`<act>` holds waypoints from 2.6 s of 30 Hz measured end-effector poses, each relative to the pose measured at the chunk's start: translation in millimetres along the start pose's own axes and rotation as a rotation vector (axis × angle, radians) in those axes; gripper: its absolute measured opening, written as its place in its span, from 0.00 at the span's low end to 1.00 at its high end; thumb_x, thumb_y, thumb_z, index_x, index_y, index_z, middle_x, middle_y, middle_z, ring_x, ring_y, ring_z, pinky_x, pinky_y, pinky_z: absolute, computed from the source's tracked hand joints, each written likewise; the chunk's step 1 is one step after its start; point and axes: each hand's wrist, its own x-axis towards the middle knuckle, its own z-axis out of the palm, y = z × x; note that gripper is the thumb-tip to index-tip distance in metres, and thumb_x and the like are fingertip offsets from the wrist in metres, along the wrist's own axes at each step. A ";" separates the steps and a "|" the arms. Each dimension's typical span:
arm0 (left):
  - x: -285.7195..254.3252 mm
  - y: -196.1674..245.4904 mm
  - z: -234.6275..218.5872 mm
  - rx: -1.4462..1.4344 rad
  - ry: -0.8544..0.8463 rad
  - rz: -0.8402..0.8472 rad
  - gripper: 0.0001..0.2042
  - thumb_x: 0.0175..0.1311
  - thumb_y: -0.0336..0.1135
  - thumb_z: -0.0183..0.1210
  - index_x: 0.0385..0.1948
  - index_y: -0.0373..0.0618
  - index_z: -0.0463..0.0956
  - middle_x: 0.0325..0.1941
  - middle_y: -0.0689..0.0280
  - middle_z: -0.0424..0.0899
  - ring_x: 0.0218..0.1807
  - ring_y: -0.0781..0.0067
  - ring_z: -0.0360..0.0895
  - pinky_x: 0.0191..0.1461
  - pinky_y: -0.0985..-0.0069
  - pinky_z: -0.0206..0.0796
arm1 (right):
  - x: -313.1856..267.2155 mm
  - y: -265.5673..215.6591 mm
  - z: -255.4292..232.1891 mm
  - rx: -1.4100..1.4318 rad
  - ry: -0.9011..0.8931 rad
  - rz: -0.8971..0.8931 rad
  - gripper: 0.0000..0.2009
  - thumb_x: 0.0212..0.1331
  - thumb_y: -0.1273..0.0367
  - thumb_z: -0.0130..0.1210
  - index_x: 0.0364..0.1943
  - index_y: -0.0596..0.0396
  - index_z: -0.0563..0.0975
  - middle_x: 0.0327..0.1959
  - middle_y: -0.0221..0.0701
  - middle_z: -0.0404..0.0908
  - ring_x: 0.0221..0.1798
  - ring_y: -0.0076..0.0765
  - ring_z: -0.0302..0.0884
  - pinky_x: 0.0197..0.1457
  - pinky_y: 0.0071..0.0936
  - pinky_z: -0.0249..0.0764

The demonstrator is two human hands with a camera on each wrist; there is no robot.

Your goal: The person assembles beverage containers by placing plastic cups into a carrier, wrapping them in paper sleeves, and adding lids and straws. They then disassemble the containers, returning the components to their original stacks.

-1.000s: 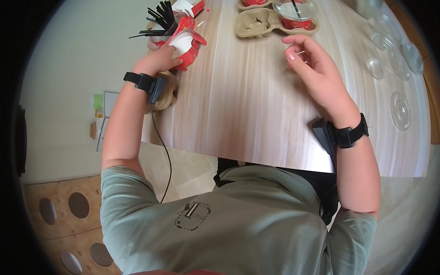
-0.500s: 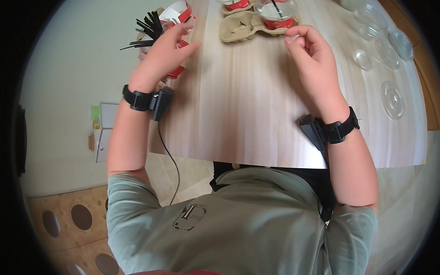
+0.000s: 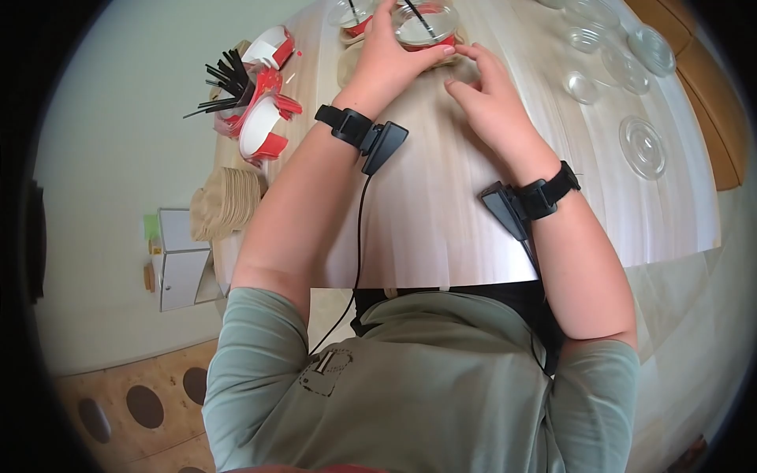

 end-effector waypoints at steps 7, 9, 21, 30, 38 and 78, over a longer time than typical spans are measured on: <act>-1.1 -11.6 7.0 -0.183 -0.040 -0.088 0.40 0.54 0.40 0.76 0.67 0.37 0.65 0.61 0.48 0.78 0.63 0.54 0.78 0.65 0.64 0.72 | -3.6 -0.2 2.1 -0.072 -0.119 0.060 0.36 0.65 0.58 0.60 0.75 0.55 0.63 0.79 0.45 0.57 0.57 0.35 0.75 0.66 0.32 0.71; -0.2 -8.6 5.9 -0.263 -0.077 -0.136 0.34 0.57 0.37 0.74 0.65 0.38 0.69 0.58 0.52 0.81 0.59 0.60 0.81 0.61 0.67 0.75 | -4.6 -3.1 2.3 -0.125 -0.107 0.060 0.38 0.65 0.57 0.59 0.77 0.56 0.61 0.80 0.44 0.55 0.60 0.38 0.75 0.70 0.33 0.69; 3.2 -25.7 16.4 -0.519 0.002 -0.121 0.30 0.64 0.35 0.70 0.64 0.31 0.69 0.60 0.52 0.80 0.61 0.66 0.78 0.63 0.73 0.72 | -7.9 -8.7 1.3 -0.093 -0.109 0.082 0.40 0.66 0.57 0.59 0.77 0.62 0.58 0.77 0.45 0.60 0.62 0.39 0.73 0.69 0.32 0.69; -18.0 5.8 -43.5 -0.509 -0.088 -0.278 0.36 0.63 0.38 0.71 0.69 0.32 0.63 0.58 0.52 0.80 0.63 0.65 0.77 0.64 0.70 0.71 | -2.2 1.6 1.5 -0.132 0.056 0.023 0.31 0.62 0.62 0.59 0.70 0.56 0.69 0.66 0.43 0.69 0.56 0.37 0.72 0.64 0.34 0.71; -98.1 9.0 -51.0 -0.385 -0.130 -0.059 0.58 0.45 0.32 0.82 0.77 0.44 0.45 0.62 0.50 0.74 0.67 0.57 0.73 0.72 0.62 0.65 | -14.9 -27.9 1.6 0.257 -0.050 -0.300 0.31 0.58 0.64 0.64 0.68 0.51 0.71 0.66 0.38 0.69 0.62 0.39 0.70 0.69 0.36 0.67; -132.6 -23.9 -11.4 -0.825 -0.295 -0.063 0.36 0.47 0.23 0.72 0.63 0.41 0.67 0.60 0.62 0.78 0.62 0.69 0.76 0.65 0.70 0.71 | -40.5 -71.8 29.2 -0.755 -0.364 -0.425 0.41 0.39 0.67 0.68 0.67 0.55 0.72 0.55 0.43 0.75 0.59 0.52 0.76 0.64 0.41 0.74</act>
